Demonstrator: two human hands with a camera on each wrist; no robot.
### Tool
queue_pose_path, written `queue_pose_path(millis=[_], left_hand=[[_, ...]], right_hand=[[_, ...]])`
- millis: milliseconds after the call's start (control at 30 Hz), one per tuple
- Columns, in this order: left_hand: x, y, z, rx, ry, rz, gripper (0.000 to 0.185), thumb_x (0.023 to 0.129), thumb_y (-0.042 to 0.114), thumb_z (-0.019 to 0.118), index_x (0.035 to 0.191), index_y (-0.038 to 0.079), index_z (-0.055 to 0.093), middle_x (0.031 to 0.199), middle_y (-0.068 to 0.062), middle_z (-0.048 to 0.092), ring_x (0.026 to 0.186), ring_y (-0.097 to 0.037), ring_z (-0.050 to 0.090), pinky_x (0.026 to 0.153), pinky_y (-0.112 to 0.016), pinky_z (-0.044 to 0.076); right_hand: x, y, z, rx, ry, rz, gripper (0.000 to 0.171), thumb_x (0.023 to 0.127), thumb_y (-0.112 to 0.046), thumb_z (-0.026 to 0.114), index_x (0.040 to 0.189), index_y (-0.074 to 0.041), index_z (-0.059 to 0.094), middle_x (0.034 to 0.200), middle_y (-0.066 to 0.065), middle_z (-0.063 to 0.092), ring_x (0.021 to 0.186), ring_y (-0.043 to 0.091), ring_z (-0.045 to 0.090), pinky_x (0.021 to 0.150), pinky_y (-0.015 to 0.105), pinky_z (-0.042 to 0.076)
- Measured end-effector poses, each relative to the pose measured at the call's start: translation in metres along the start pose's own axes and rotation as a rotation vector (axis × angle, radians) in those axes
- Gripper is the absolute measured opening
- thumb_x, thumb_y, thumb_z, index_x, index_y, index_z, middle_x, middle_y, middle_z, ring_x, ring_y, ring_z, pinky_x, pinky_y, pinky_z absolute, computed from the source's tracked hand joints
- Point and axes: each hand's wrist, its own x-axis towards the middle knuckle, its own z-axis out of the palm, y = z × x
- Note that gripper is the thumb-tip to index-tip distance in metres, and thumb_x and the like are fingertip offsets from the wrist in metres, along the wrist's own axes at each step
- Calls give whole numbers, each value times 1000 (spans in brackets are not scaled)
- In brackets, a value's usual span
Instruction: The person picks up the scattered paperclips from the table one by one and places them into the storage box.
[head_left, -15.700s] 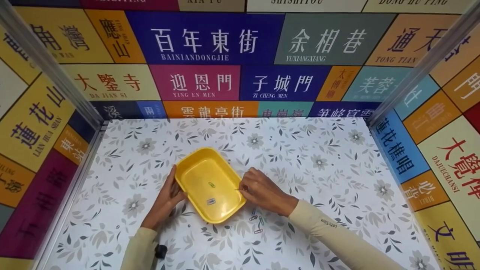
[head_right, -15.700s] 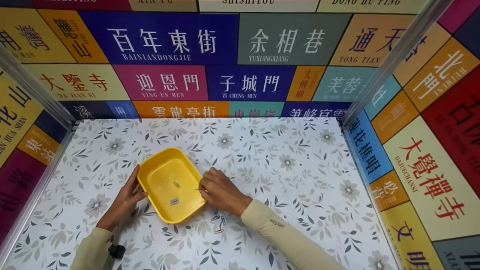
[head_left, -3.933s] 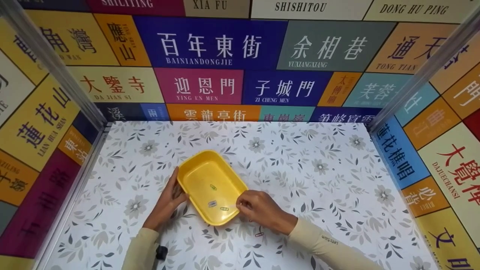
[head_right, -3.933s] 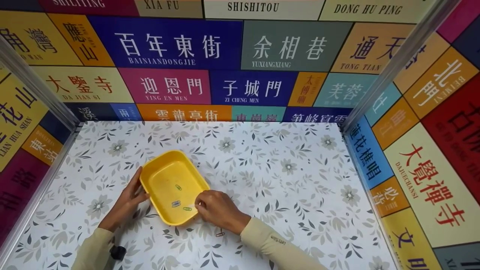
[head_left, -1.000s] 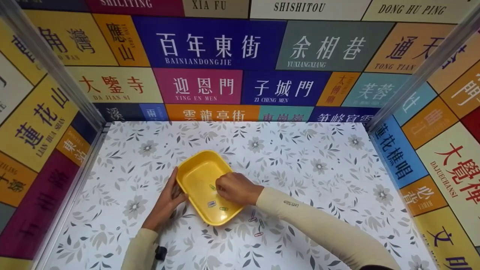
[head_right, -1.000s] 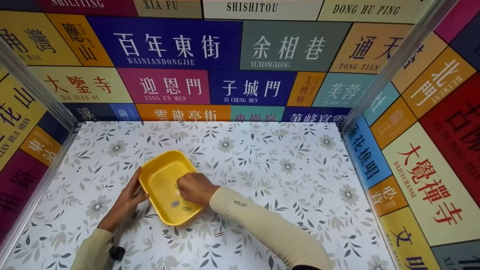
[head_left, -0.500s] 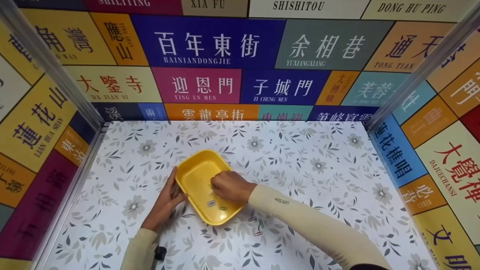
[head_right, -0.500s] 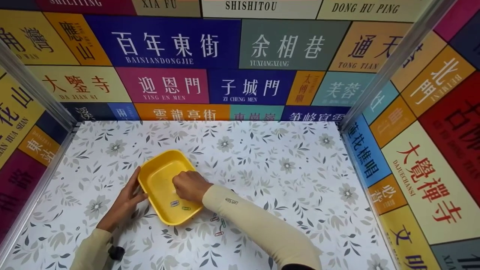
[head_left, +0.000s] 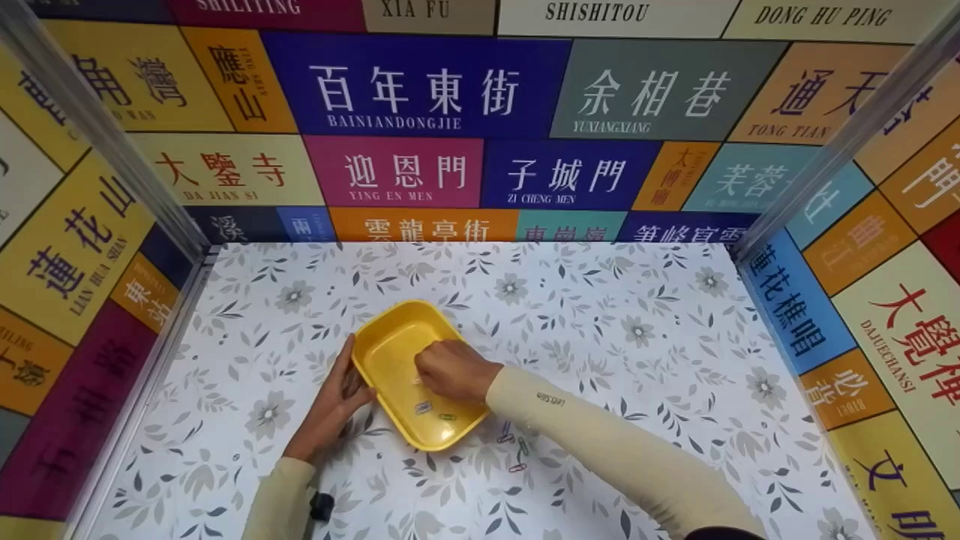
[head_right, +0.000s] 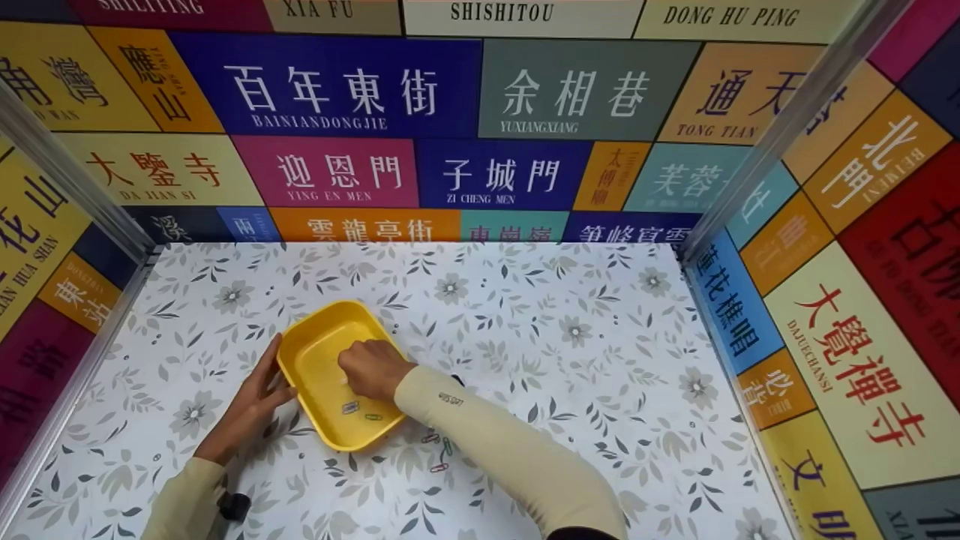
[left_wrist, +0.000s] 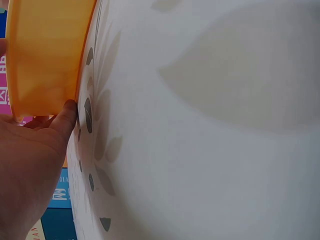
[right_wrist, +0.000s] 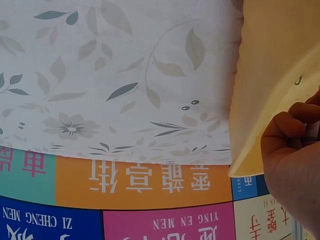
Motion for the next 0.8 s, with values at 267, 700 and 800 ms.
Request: queue_pose_path(millis=[267,700,800], left_hand=[[2,1,0,-18,5,-13,100,109,6,68,179,18,-2,186,-5,3,171,-27,13,121,-6,26],[1,1,2,4,15,-45,100,109,13,70,180,21,-1,186,-1,5,170,-25,16,134,-32,22],[1,0,0,5,9,-40,100,110,13,69,179,21,-1,186,-2,4,170,-26,15,129,-18,24]], right_hand=[[0,1,-1,11,-3,13,22,106,-9,66,85,-9,73,74,1,66,63,17,57,60,25,44],[2,4,5,19,-21,41,21,109,-12,65,90,-10,74,77,0,67,67,16,59,62,24,46],[2,4,4,24,-19,43,21,108,-13,65,89,-11,74,77,-1,66,67,16,59,63,25,47]])
